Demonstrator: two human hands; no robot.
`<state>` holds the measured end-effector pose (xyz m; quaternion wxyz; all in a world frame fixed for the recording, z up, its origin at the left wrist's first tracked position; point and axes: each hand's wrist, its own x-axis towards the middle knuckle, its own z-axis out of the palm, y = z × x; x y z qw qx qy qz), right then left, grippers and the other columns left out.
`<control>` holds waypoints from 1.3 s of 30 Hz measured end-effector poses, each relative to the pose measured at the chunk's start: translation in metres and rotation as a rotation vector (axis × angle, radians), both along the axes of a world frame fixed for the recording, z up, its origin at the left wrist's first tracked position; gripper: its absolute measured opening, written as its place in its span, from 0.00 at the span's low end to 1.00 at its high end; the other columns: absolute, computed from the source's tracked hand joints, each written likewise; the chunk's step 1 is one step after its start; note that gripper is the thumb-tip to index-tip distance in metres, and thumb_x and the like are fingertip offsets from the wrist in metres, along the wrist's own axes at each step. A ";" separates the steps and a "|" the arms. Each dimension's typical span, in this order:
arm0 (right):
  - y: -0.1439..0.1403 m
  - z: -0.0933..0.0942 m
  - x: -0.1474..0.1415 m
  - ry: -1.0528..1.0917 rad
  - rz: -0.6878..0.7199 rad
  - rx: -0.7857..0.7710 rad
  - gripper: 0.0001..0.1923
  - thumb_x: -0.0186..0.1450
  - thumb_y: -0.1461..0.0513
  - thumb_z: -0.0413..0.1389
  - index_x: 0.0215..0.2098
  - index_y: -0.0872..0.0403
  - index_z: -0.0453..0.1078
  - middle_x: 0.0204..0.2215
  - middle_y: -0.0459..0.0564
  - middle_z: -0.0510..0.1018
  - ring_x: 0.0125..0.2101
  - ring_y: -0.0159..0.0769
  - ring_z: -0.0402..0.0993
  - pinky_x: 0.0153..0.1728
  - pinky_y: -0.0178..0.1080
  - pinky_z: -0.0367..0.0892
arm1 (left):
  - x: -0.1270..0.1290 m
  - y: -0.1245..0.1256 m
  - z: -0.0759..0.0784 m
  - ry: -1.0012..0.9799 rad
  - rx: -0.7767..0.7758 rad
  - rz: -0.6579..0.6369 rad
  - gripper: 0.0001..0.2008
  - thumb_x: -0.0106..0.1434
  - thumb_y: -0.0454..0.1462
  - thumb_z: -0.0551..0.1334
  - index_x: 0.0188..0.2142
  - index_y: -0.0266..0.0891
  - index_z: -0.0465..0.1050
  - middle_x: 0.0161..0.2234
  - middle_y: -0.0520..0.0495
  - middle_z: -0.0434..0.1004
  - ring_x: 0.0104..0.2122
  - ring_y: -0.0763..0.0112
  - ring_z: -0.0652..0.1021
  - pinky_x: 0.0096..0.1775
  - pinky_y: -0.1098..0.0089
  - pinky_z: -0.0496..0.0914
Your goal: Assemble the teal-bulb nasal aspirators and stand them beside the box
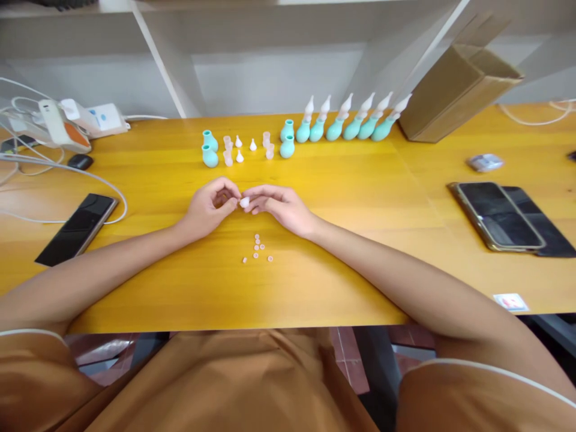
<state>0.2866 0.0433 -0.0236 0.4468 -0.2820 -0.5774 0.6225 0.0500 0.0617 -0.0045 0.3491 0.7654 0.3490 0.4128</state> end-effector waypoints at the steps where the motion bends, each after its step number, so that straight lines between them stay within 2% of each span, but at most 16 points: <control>1: -0.001 -0.001 -0.001 -0.047 -0.029 0.065 0.15 0.69 0.60 0.65 0.54 0.51 0.84 0.47 0.52 0.88 0.48 0.39 0.86 0.56 0.43 0.78 | 0.000 0.001 0.000 0.014 -0.013 0.017 0.02 0.66 0.35 0.66 0.38 0.40 0.76 0.35 0.50 0.81 0.33 0.71 0.80 0.35 0.71 0.73; 4: -0.003 -0.002 -0.001 -0.176 -0.064 0.231 0.19 0.70 0.62 0.65 0.58 0.48 0.83 0.54 0.52 0.84 0.53 0.41 0.84 0.62 0.49 0.77 | 0.001 0.003 -0.002 0.051 -0.055 0.054 0.04 0.65 0.33 0.65 0.40 0.40 0.75 0.37 0.50 0.81 0.35 0.71 0.80 0.36 0.71 0.73; 9: 0.000 -0.004 0.002 -0.303 -0.101 0.348 0.23 0.71 0.63 0.59 0.62 0.47 0.81 0.58 0.54 0.82 0.58 0.47 0.82 0.62 0.54 0.78 | 0.002 0.002 -0.001 0.108 -0.088 0.081 0.09 0.63 0.30 0.67 0.42 0.40 0.73 0.39 0.51 0.79 0.35 0.72 0.79 0.37 0.71 0.74; 14: 0.004 -0.005 0.002 -0.578 -0.223 0.557 0.25 0.68 0.67 0.57 0.58 0.46 0.84 0.56 0.52 0.86 0.61 0.52 0.79 0.70 0.62 0.69 | 0.000 0.001 0.002 0.169 -0.060 0.097 0.11 0.62 0.27 0.66 0.42 0.40 0.72 0.41 0.51 0.78 0.33 0.74 0.77 0.39 0.70 0.75; 17: 0.004 -0.006 0.002 -0.688 -0.295 0.620 0.24 0.67 0.68 0.57 0.56 0.46 0.85 0.55 0.51 0.87 0.64 0.54 0.76 0.71 0.64 0.66 | 0.000 0.000 0.002 0.196 -0.053 0.100 0.13 0.61 0.26 0.65 0.43 0.40 0.72 0.42 0.51 0.77 0.33 0.74 0.77 0.39 0.70 0.76; 21: 0.007 -0.006 0.006 -0.728 -0.345 0.636 0.22 0.68 0.66 0.57 0.55 0.48 0.85 0.57 0.53 0.86 0.62 0.53 0.78 0.70 0.63 0.68 | 0.001 0.000 0.000 0.205 -0.042 0.094 0.14 0.62 0.25 0.65 0.44 0.40 0.72 0.43 0.51 0.76 0.35 0.73 0.78 0.41 0.69 0.76; 23: 0.012 -0.003 0.010 -0.717 -0.381 0.611 0.23 0.68 0.66 0.57 0.57 0.49 0.84 0.59 0.55 0.84 0.58 0.52 0.81 0.65 0.61 0.73 | 0.001 0.000 -0.002 0.202 -0.040 0.093 0.13 0.62 0.25 0.65 0.44 0.40 0.72 0.43 0.51 0.76 0.35 0.72 0.78 0.41 0.68 0.75; 26: 0.024 0.007 0.017 -0.740 -0.408 0.590 0.25 0.68 0.65 0.55 0.61 0.50 0.81 0.65 0.57 0.79 0.41 0.43 0.84 0.52 0.54 0.82 | 0.001 0.000 -0.003 0.200 -0.039 0.091 0.13 0.62 0.25 0.65 0.43 0.40 0.71 0.43 0.51 0.75 0.34 0.72 0.78 0.40 0.67 0.74; 28: 0.035 0.017 0.020 -0.830 -0.402 0.647 0.27 0.69 0.65 0.54 0.64 0.51 0.79 0.68 0.60 0.76 0.33 0.38 0.81 0.49 0.55 0.83 | 0.000 -0.001 -0.003 0.200 -0.038 0.089 0.13 0.62 0.25 0.65 0.43 0.40 0.71 0.43 0.51 0.75 0.34 0.71 0.77 0.39 0.67 0.73; 29: 0.041 0.021 0.020 -0.892 -0.401 0.685 0.28 0.69 0.64 0.54 0.65 0.52 0.78 0.70 0.61 0.73 0.33 0.39 0.81 0.51 0.57 0.82 | 0.000 -0.001 -0.003 0.199 -0.038 0.090 0.13 0.62 0.25 0.65 0.43 0.41 0.71 0.43 0.51 0.75 0.34 0.71 0.77 0.39 0.67 0.73; 31: 0.054 0.029 0.018 -1.026 -0.420 0.728 0.29 0.71 0.63 0.54 0.69 0.54 0.76 0.74 0.65 0.68 0.37 0.43 0.83 0.55 0.59 0.81 | 0.000 -0.001 -0.003 0.198 -0.041 0.092 0.13 0.63 0.25 0.65 0.43 0.41 0.71 0.44 0.51 0.75 0.35 0.71 0.78 0.39 0.67 0.73; 34: 0.073 0.036 0.013 -1.214 -0.478 0.680 0.29 0.72 0.60 0.55 0.70 0.58 0.75 0.75 0.70 0.64 0.52 0.55 0.84 0.62 0.61 0.78 | 0.000 -0.002 -0.003 0.198 -0.051 0.093 0.13 0.63 0.25 0.65 0.43 0.40 0.71 0.44 0.50 0.74 0.35 0.71 0.78 0.39 0.66 0.73; 36: 0.084 0.037 0.010 -1.305 -0.478 0.638 0.27 0.73 0.59 0.55 0.67 0.59 0.78 0.72 0.70 0.69 0.59 0.60 0.80 0.65 0.60 0.75 | 0.000 -0.002 -0.003 0.195 -0.058 0.090 0.13 0.63 0.25 0.66 0.43 0.40 0.71 0.45 0.50 0.73 0.35 0.71 0.78 0.39 0.66 0.73; 39: 0.097 0.038 0.006 -1.366 -0.421 0.617 0.23 0.74 0.60 0.55 0.62 0.59 0.81 0.63 0.69 0.79 0.60 0.59 0.79 0.66 0.56 0.74 | 0.000 -0.002 -0.004 0.186 -0.064 0.086 0.12 0.63 0.26 0.66 0.43 0.41 0.70 0.46 0.50 0.72 0.35 0.72 0.78 0.39 0.66 0.74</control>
